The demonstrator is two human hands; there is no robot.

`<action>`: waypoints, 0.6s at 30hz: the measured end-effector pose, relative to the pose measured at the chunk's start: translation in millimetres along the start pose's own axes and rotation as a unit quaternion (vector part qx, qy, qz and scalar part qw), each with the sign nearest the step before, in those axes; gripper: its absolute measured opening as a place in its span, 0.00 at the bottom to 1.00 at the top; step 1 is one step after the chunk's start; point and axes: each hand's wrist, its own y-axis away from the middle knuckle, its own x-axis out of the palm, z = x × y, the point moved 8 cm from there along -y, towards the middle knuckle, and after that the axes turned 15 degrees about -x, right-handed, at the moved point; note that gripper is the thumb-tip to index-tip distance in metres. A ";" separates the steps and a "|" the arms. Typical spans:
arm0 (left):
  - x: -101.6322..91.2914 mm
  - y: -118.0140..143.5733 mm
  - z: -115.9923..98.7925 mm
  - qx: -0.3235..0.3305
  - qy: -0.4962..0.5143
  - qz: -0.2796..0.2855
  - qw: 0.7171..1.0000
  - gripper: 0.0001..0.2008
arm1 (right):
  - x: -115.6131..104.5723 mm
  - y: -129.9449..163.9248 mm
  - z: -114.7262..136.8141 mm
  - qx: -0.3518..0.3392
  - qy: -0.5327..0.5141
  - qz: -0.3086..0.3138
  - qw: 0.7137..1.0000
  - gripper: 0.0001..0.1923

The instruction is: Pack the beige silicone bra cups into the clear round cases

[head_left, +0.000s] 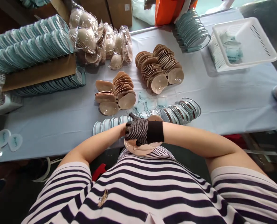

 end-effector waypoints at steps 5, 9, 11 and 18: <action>17.9 14.4 22.8 -0.047 0.087 0.175 0.980 0.21 | -14.7 104.6 -41.2 0.268 0.029 -0.260 0.927 0.28; 17.2 12.3 28.5 -0.104 0.193 0.232 0.948 0.26 | 32.6 146.1 -64.8 0.362 -0.159 -0.273 0.877 0.16; 13.7 7.1 27.2 -0.129 0.200 0.209 0.948 0.29 | 42.2 132.4 -69.9 0.360 -0.147 -0.238 0.890 0.12; -1.8 13.1 23.1 -0.133 0.148 0.172 0.965 0.22 | 31.3 125.1 -143.1 0.369 -0.095 -0.184 0.906 0.13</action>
